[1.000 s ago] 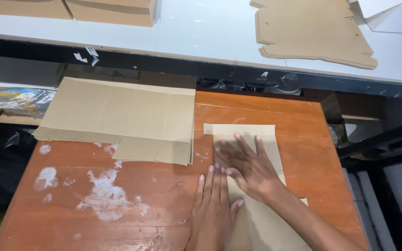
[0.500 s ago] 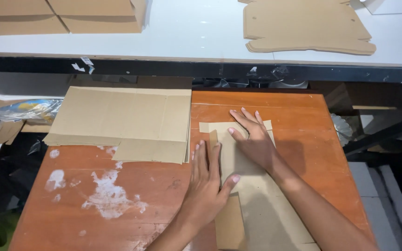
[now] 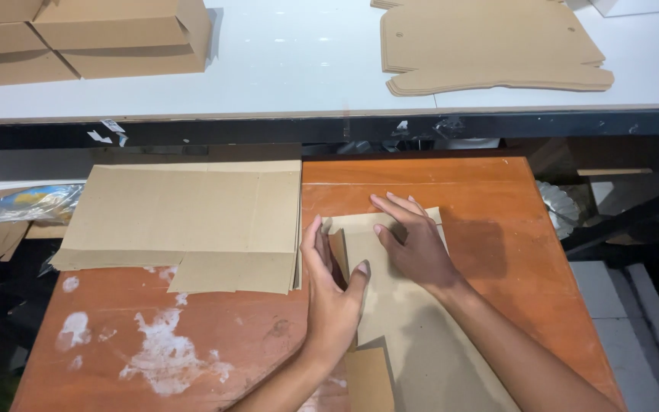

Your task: The person folds flat cardboard sheets along pre-scored lines to form small rectangular boxes. They press the creases, fold the side flaps inward, and tuck the top flaps to close the boxes. The finished boxes are placed on a nearby shelf.

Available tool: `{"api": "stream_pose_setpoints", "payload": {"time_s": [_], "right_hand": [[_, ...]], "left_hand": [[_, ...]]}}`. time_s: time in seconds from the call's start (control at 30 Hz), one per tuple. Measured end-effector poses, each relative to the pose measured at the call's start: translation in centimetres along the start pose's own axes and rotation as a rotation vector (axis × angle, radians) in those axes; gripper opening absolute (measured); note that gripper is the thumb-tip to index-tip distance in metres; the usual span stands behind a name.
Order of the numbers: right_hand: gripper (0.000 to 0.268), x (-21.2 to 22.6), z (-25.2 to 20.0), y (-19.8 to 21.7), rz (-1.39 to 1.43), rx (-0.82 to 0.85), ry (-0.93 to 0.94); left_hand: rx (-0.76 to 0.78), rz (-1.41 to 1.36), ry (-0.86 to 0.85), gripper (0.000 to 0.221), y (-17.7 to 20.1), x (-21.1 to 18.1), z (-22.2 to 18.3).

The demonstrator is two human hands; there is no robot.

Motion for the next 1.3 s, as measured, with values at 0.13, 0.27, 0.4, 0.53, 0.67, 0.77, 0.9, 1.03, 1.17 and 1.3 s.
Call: {"api": "stream_pose_setpoints", "payload": {"time_s": [0.13,0.27,0.4,0.53,0.67,0.77,0.9,1.03,1.17,1.3], "right_hand": [[0.048,-0.4,0.2,-0.3,-0.051,0.037,-0.013],[0.046,-0.7,0.2,-0.5,-0.095,0.015,0.022],[0.043,-1.1,0.3,-1.0,-0.086,0.004,-0.013],[0.045,0.9,0.2,-1.9,-0.226,0.137,0.146],[0.052,0.8,0.2,-3.1,-0.389,0.302,0.205],[0.051,1.5,0.1,-3.0,-0.386,0.304,0.251],[0.051,2.4,0.1,-3.3,-0.425,0.332,0.214],[0.050,2.0,0.4,-3.3,-0.376,0.312,0.140],[0.049,2.4,0.5,-3.2,-0.346,0.309,0.148],[0.058,3.2,1.4,-2.5,-0.323,0.358,0.017]], "left_hand": [[-0.068,0.006,-0.138,0.079,0.6,-0.3,0.1],[-0.051,-0.170,-0.149,0.076,0.8,1.2,0.9],[0.118,0.060,0.093,0.081,0.6,1.4,1.3],[0.251,0.526,-0.163,0.080,0.0,0.1,1.4],[0.450,0.925,-0.112,0.092,-0.9,3.6,0.5],[0.320,1.051,-0.209,0.071,-0.1,2.9,-0.9],[0.227,1.149,-0.332,0.071,-0.5,3.5,-1.6],[0.316,1.111,-0.238,0.069,-0.3,3.3,-2.1],[0.426,0.868,-0.232,0.065,0.0,2.3,-2.5],[0.231,1.074,-0.422,0.062,-0.8,4.7,-3.2]]}}
Point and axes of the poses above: each hand's wrist, its own z-axis towards the middle knuckle, its own y-axis out of the back of the hand, x = y × z, the point moved 6 cm from there along z, towards the middle knuckle, and after that the axes turned 12 degrees about x, right-handed, at the moved point
